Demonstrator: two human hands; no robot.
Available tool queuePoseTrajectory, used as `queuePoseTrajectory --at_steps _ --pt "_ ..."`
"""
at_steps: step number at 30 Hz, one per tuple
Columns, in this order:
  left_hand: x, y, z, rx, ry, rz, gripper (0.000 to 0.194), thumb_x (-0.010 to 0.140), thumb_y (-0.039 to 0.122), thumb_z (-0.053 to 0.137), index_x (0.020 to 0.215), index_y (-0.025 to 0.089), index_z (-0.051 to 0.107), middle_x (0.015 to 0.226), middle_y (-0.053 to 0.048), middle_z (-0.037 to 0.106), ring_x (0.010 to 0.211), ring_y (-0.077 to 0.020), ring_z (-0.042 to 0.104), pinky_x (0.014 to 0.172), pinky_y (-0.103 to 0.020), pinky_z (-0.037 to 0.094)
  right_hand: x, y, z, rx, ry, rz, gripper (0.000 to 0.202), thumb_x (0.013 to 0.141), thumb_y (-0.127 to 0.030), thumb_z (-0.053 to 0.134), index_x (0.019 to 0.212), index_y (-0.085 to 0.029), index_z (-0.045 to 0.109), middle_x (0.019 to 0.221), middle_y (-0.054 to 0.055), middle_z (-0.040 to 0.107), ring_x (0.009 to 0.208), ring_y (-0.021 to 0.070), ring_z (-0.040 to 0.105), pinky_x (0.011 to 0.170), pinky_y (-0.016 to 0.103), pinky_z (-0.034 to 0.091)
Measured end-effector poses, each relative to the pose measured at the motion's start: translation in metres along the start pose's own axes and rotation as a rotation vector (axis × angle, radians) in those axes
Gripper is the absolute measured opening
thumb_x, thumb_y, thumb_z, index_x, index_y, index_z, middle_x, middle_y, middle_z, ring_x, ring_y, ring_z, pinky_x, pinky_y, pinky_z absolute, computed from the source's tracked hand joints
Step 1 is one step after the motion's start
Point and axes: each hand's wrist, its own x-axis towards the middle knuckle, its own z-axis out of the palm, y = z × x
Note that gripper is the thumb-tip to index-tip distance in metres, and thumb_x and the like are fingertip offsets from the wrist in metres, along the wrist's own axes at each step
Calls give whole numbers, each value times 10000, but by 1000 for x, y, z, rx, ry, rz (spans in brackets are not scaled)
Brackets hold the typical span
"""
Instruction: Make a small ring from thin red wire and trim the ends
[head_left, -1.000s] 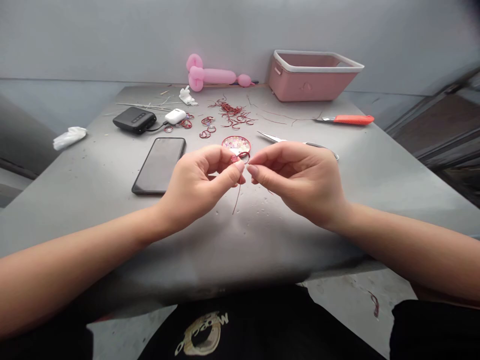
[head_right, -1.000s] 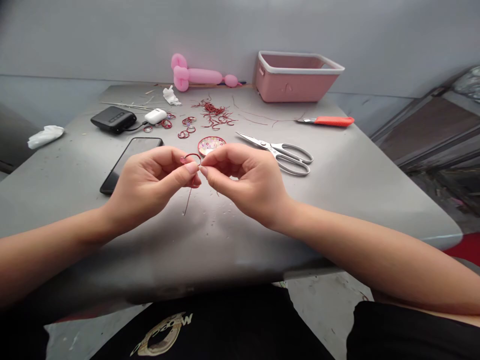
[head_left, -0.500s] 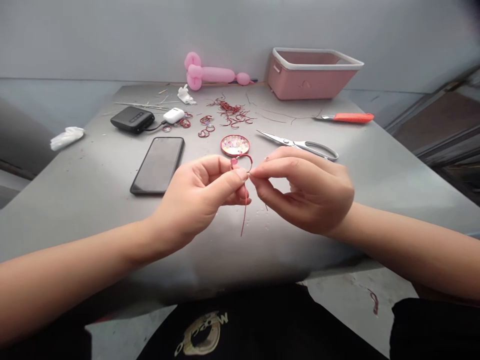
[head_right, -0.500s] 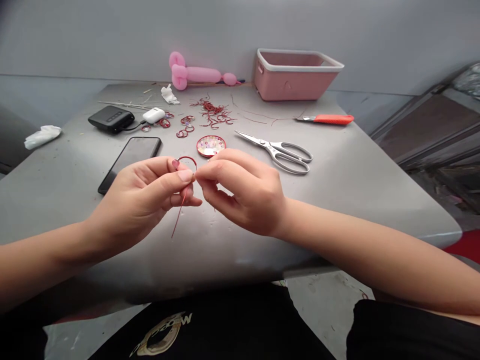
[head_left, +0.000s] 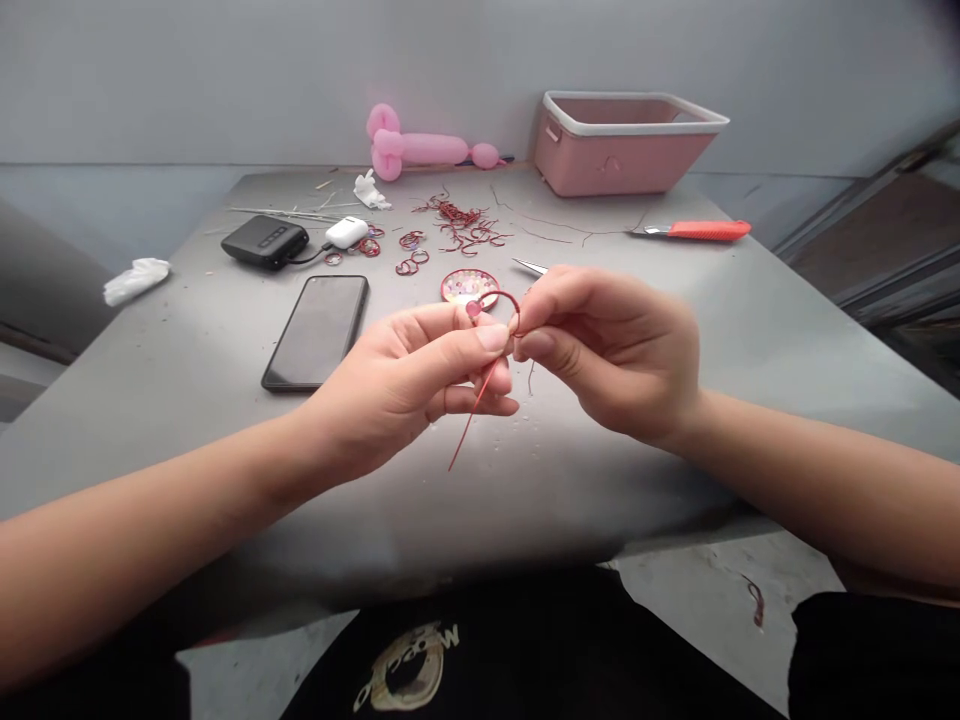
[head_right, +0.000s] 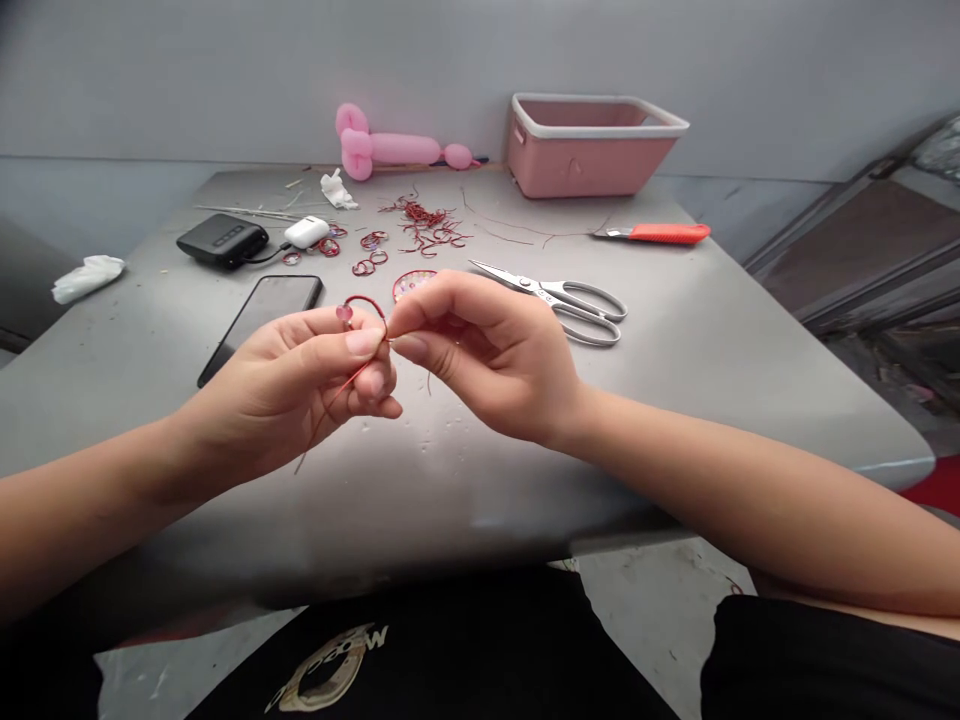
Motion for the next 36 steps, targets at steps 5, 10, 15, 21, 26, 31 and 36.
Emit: queuePoseTrajectory --at_steps 5,10,15,21,26,31,36 --pt "-1 0 0 69 -31 -5 135 893 282 690 795 192 714 724 -7 713 673 -106 686 685 -220 625 -1 0 2 7 43 43 59 891 -178 675 922 -229 676 807 5 609 727 106 591 593 253 502" --pt "0 6 1 -39 -88 -115 214 878 166 650 664 179 661 591 31 580 536 -58 553 633 -209 629 -1 3 -1 31 1 18 86 882 -146 678 892 -231 673 827 7 628 792 109 610 616 240 520" --pt "1 8 2 -47 -143 -229 229 843 183 667 620 189 616 540 44 460 474 -55 451 620 -238 637 0 4 -4 -7 -63 25 58 910 -222 641 855 -235 648 830 25 607 832 146 609 670 301 550" --pt "0 3 0 5 -160 -188 168 817 238 746 684 184 658 623 27 537 565 -75 540 739 -276 643 3 5 -6 -7 -128 86 152 938 -310 602 814 -222 611 841 46 557 935 192 594 818 401 566" --pt "2 4 -1 -12 -118 -147 117 837 210 714 726 175 697 675 3 573 613 -89 562 701 -272 639 4 2 -3 34 -20 128 95 895 -295 683 828 -229 672 871 33 544 926 168 614 770 345 585" --pt "4 4 1 -63 -32 -118 207 858 191 659 652 173 650 592 29 466 524 -72 450 610 -258 629 2 3 1 39 118 185 46 836 -250 759 836 -251 713 836 3 586 804 117 603 650 261 553" --pt "3 2 3 -72 -70 -141 268 865 154 631 597 165 638 554 28 432 514 -68 415 615 -233 630 1 9 1 95 80 151 139 844 -277 753 794 -223 635 800 -8 585 749 104 578 606 237 510"
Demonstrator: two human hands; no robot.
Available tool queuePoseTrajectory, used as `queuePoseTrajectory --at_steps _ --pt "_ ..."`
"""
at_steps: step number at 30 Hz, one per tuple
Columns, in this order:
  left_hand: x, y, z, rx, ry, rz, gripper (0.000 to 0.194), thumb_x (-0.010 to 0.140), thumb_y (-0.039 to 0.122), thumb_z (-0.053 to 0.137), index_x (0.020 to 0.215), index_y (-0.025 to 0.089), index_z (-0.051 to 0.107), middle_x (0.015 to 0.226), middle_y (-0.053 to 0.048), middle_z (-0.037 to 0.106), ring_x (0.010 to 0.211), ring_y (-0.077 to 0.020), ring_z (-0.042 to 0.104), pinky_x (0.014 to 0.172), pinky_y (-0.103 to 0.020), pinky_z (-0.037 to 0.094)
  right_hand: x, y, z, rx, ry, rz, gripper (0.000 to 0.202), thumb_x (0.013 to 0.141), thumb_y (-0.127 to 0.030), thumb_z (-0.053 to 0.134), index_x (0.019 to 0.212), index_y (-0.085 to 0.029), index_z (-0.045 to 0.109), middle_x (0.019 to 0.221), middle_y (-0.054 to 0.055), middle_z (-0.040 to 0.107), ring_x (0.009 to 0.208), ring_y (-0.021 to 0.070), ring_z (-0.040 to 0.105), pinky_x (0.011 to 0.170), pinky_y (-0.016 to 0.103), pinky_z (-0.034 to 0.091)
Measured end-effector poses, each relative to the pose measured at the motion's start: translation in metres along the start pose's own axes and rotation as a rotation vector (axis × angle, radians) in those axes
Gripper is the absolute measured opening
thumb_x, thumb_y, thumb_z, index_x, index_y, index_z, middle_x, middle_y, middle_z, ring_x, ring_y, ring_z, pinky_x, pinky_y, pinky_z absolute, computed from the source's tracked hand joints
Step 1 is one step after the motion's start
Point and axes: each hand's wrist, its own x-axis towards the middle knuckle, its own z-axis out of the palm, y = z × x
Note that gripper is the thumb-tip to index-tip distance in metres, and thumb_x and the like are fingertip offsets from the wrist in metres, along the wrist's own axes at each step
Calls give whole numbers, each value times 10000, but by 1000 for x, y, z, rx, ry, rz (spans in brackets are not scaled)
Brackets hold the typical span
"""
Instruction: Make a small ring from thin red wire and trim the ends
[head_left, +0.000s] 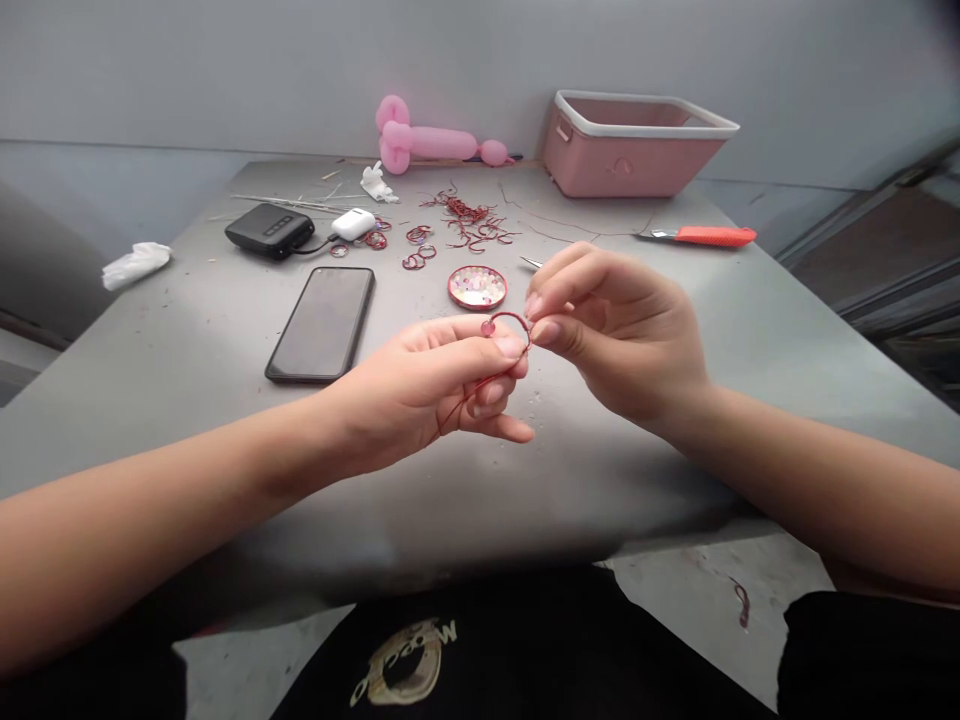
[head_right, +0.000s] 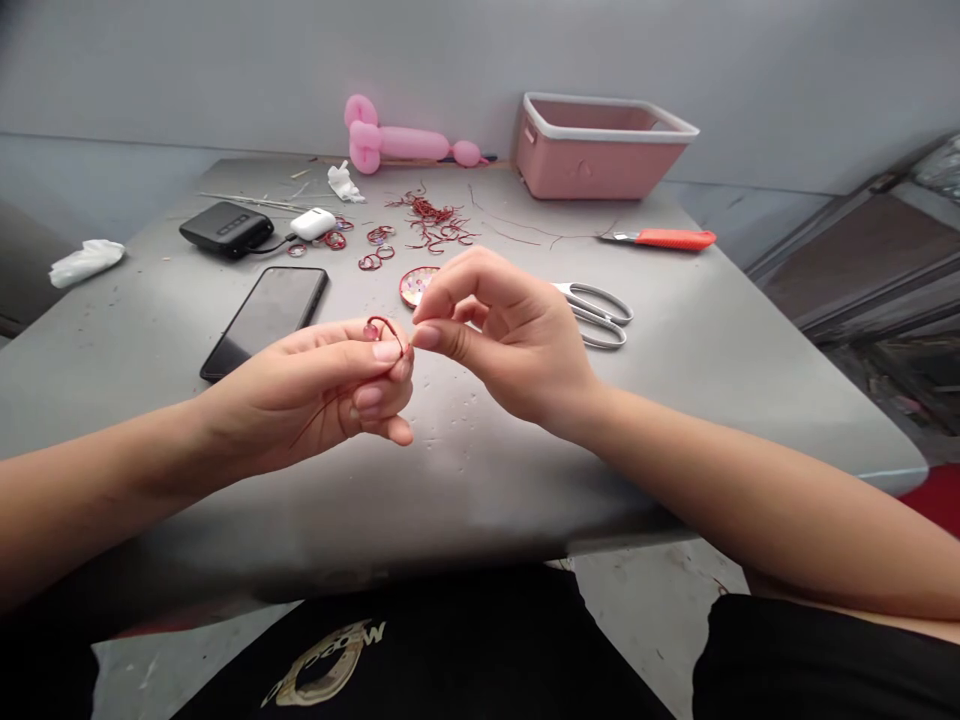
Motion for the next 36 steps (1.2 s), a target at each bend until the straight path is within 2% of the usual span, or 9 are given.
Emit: queuePoseTrajectory --at_steps 4,8,13,17,20,24,29,32,36 --pt "-4 1 3 -56 -81 -106 245 859 138 621 615 148 640 528 43 395 490 -56 381 604 -221 631 -1 5 -1 -1 -140 -94 137 935 -302 637 853 -220 564 775 -3 578 726 121 584 633 275 494" --pt "-9 1 8 -152 -98 -178 229 886 129 570 658 143 595 529 68 361 490 -40 338 609 -203 633 -3 1 -1 -73 -187 -168 136 962 -286 568 855 -222 516 751 7 546 730 136 560 650 297 474" --pt "-10 -4 8 -203 -127 -164 230 921 127 541 694 145 573 549 76 419 492 -28 339 670 -224 652 -6 -9 -2 -152 -209 -112 114 954 -225 530 847 -225 492 749 5 529 710 133 531 621 298 459" --pt "-7 -7 7 -184 -70 -126 251 928 108 523 686 141 583 546 73 434 484 -24 376 670 -233 653 -6 -10 -2 -212 -198 -75 113 936 -194 542 831 -219 508 743 -5 539 697 121 536 615 292 463" --pt "-4 -7 7 -137 5 -21 270 941 129 525 679 140 591 526 74 426 483 -31 428 667 -249 653 -5 -8 -1 -285 -42 -65 86 908 -211 621 857 -229 554 790 -5 593 764 133 588 681 311 497" --pt "-4 -12 7 84 165 267 245 937 157 542 693 166 563 534 68 474 516 -54 478 641 -237 635 -3 -8 2 -382 151 -172 98 855 -276 712 866 -257 616 888 23 595 875 178 609 752 360 531" --pt "-9 -19 5 571 295 583 165 905 189 569 746 189 525 616 49 527 576 -78 539 589 -201 551 -8 -18 9 -374 116 -198 76 821 -269 742 818 -256 667 861 47 559 848 207 623 790 422 559" --pt "-10 -22 2 790 283 646 125 889 183 567 769 186 532 633 37 547 562 -80 515 515 -200 457 -11 -21 13 -317 101 -183 85 804 -198 731 821 -252 667 866 48 555 854 212 625 808 440 564" --pt "-9 -23 -1 911 298 693 123 876 153 569 760 181 536 642 38 551 576 -72 495 528 -203 418 -13 -19 16 -300 108 -128 85 809 -179 713 824 -244 661 862 32 545 827 183 599 823 438 547"
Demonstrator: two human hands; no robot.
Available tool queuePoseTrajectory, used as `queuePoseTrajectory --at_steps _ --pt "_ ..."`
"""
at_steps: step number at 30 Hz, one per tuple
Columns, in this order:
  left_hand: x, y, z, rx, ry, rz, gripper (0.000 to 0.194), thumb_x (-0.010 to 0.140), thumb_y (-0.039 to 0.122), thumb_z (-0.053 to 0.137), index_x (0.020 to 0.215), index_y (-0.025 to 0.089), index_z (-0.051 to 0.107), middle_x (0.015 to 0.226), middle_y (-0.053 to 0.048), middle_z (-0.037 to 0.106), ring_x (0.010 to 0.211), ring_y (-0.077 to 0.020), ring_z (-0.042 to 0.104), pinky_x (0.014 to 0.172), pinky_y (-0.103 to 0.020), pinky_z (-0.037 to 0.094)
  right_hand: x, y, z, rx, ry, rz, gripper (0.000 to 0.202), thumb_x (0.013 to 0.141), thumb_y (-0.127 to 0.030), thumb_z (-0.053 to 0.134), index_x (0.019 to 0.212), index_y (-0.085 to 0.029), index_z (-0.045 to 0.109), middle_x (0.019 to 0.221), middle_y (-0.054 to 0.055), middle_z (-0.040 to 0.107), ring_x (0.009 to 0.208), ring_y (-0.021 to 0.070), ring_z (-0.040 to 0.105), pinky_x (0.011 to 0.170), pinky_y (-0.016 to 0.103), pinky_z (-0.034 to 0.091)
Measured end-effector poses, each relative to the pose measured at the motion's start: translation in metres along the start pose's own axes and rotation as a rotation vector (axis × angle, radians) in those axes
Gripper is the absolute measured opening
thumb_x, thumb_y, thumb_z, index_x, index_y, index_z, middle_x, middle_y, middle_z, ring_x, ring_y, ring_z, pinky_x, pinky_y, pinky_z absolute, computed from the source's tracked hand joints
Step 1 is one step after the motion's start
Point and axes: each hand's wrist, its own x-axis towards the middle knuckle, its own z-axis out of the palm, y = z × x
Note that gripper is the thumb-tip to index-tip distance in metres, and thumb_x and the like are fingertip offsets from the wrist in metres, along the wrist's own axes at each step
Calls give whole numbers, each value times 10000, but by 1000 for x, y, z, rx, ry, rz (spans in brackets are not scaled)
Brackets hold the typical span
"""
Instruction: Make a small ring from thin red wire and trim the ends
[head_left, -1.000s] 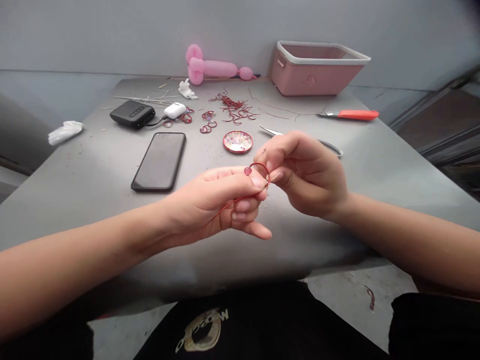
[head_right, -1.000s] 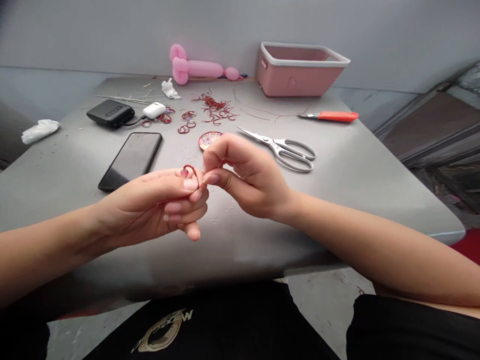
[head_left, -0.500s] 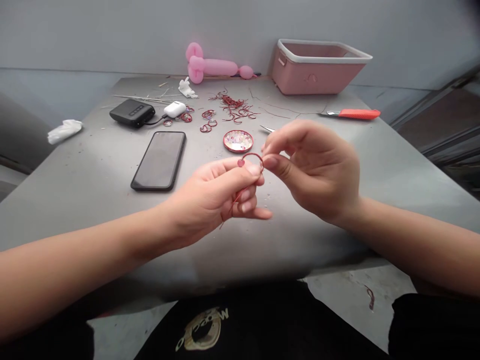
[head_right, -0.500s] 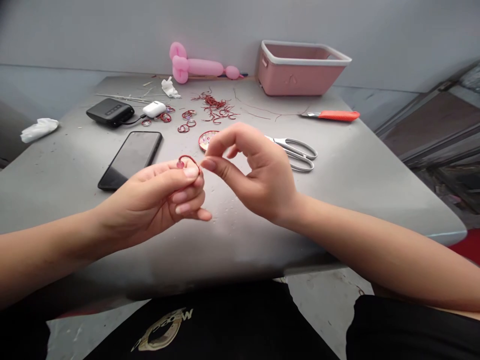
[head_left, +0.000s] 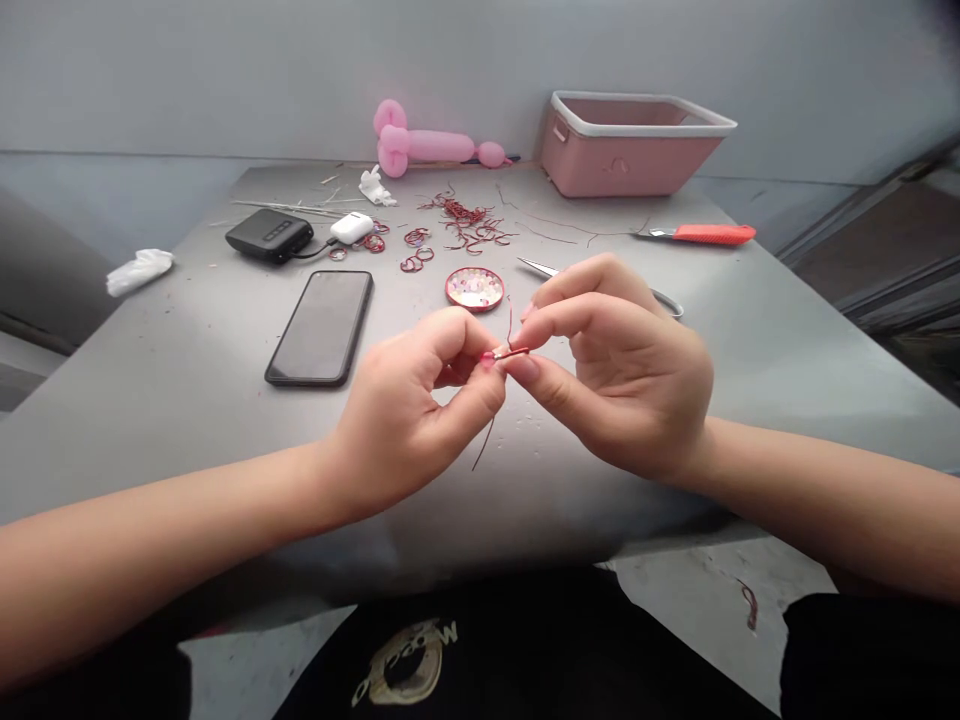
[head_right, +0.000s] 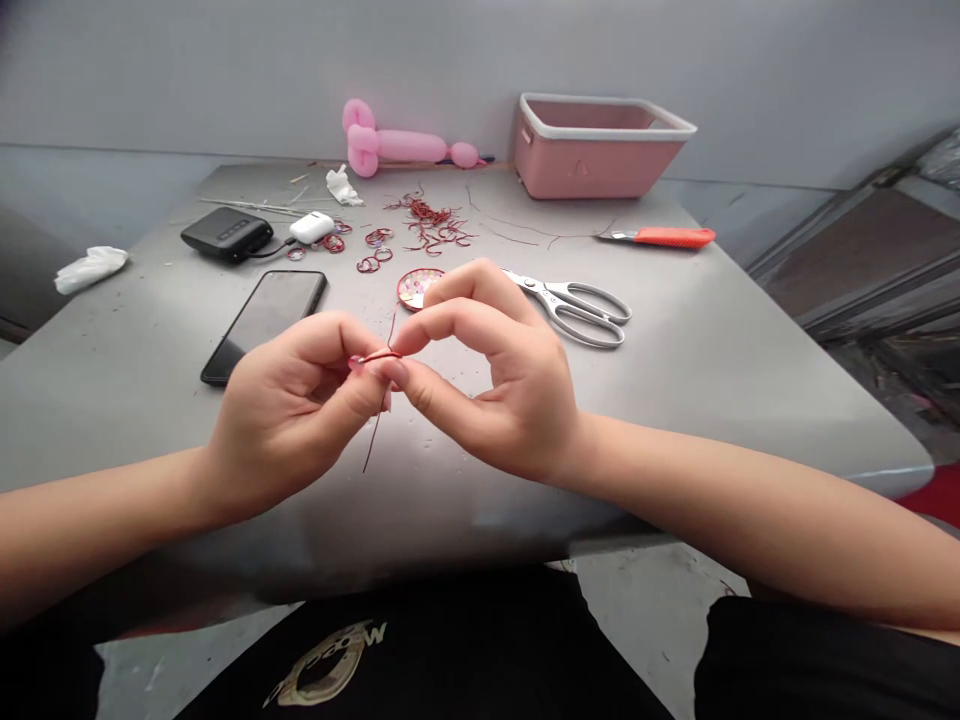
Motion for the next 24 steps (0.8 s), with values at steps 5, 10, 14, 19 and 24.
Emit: queuePoseTrajectory --at_steps 5,10,14,19,24 --pt "6 4 -3 -171 -119 -161 169 863 143 573 707 186 526 610 49 534 553 -71 487 497 -193 419 2 4 -2 62 -79 -16 102 814 -147 663 816 -240 621 869 28 526 834 170 567 820 417 520" --pt "15 9 -8 -616 -351 -452 164 875 167 585 711 173 598 594 61 507 553 -76 531 661 -275 608 13 9 -13 289 -328 -25 34 890 -201 628 869 -224 614 860 22 503 789 144 559 767 375 546" --pt "16 6 -8 -515 -308 -504 173 873 236 620 713 174 594 583 61 505 571 -83 534 713 -290 608 18 13 -18 218 -439 -16 82 923 -244 610 855 -203 590 875 31 545 837 146 572 784 356 540" --pt "16 2 -5 -129 -87 -462 258 881 297 599 673 194 484 584 40 521 610 -115 571 594 -243 486 10 12 -10 -268 -120 -201 101 850 -153 657 865 -235 600 831 30 621 810 180 622 720 358 551" --pt "12 1 -4 -40 -35 -307 209 887 295 562 718 206 478 615 27 524 574 -112 486 518 -244 384 4 9 -5 -430 -9 -336 147 844 -115 665 848 -261 648 855 51 663 810 195 662 714 374 570"
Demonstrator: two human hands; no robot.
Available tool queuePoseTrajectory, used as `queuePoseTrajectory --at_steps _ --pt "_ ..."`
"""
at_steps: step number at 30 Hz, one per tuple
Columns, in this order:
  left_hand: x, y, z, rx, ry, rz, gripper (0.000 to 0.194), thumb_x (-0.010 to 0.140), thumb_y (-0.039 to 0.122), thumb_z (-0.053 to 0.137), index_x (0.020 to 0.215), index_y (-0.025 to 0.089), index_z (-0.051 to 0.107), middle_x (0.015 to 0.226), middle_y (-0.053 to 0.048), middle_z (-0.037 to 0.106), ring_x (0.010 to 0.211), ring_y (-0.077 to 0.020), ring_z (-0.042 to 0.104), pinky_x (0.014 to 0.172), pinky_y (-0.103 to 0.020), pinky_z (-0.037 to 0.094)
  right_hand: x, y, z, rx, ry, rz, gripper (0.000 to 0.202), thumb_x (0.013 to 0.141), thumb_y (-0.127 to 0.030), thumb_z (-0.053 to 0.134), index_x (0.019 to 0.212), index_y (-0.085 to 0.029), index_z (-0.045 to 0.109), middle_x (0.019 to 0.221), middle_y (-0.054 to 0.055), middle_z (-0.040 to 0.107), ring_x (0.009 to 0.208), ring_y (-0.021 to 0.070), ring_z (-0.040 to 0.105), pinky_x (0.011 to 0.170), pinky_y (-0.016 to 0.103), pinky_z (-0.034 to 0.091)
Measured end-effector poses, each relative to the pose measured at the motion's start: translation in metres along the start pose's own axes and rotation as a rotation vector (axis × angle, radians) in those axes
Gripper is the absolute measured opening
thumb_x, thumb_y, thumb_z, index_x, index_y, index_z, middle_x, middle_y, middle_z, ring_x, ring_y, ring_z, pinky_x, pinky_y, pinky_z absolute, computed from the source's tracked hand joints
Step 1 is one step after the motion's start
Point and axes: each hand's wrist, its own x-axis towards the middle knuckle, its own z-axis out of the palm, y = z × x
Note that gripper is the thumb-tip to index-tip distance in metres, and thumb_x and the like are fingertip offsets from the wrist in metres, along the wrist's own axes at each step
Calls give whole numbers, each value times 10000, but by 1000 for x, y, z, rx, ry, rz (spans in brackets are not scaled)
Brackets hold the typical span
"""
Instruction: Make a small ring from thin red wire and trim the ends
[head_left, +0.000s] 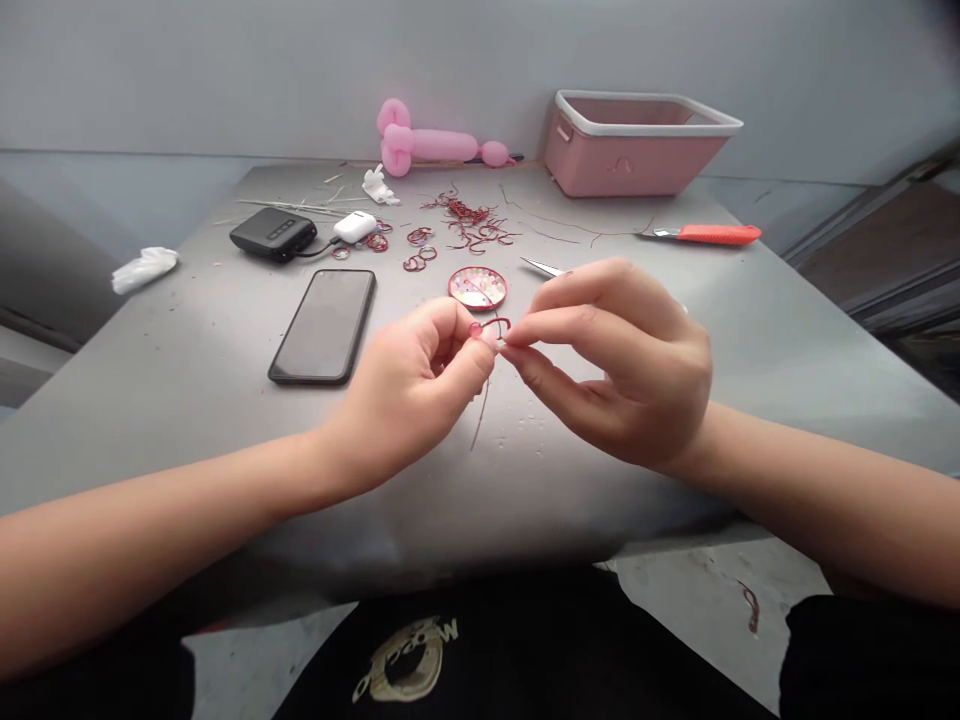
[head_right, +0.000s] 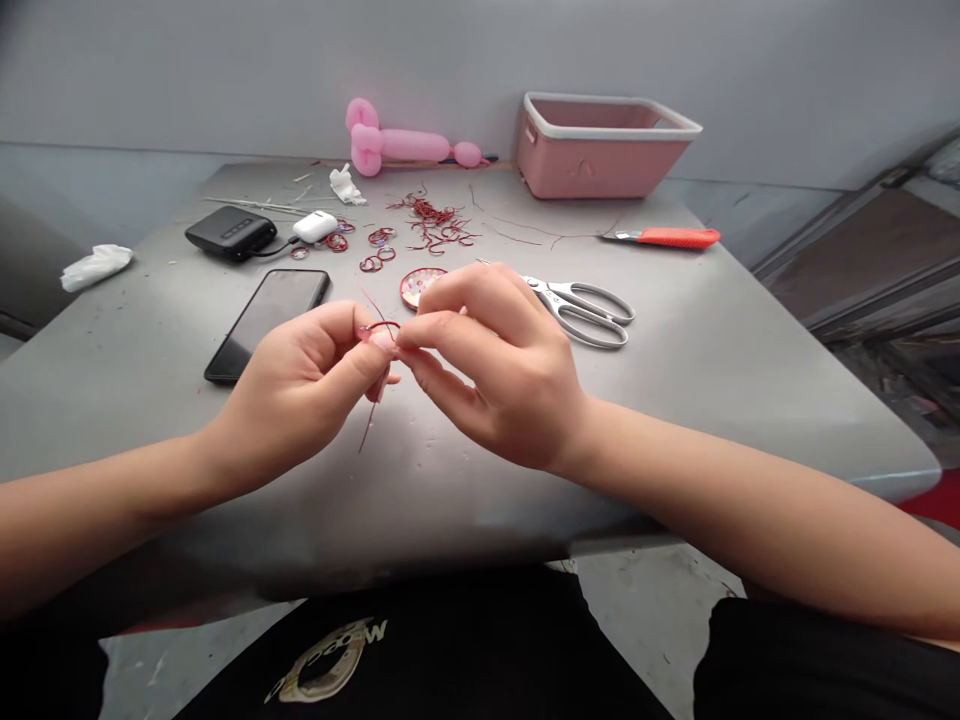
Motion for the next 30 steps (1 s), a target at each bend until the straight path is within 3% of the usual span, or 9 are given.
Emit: queuePoseTrajectory --at_steps 4,12,17,23,30 --pt "-2 -3 0 78 26 132 170 873 255 542 739 221 443 623 40 483 587 -117 479 545 -264 383 0 -3 -2 33 -25 22 136 826 -142 680 865 -272 685 888 44 675 842 210 670 728 396 588" --pt "-1 -5 1 310 104 310 152 847 176 529 730 220 443 660 36 560 569 -100 470 559 -251 379 2 -10 0 328 -75 292 89 823 -144 667 874 -213 692 877 56 632 857 197 655 740 394 572" --pt "-1 -5 -1 393 99 326 147 849 203 535 724 231 461 652 32 568 553 -115 454 552 -265 370 2 -2 -2 358 -88 222 115 804 -130 654 836 -235 687 859 25 639 838 177 658 813 408 580" --pt "4 -9 -2 533 283 497 197 837 208 514 670 238 415 634 15 484 558 -141 406 578 -312 322 8 -5 -12 340 -144 210 263 863 -112 613 1038 -273 724 1059 60 689 999 211 675 876 428 576" --pt "2 -8 0 519 167 455 166 818 214 529 666 238 464 645 1 521 586 -164 450 619 -328 361 5 -5 -7 486 -102 421 123 834 -159 713 853 -274 751 956 31 650 991 184 650 929 410 565"
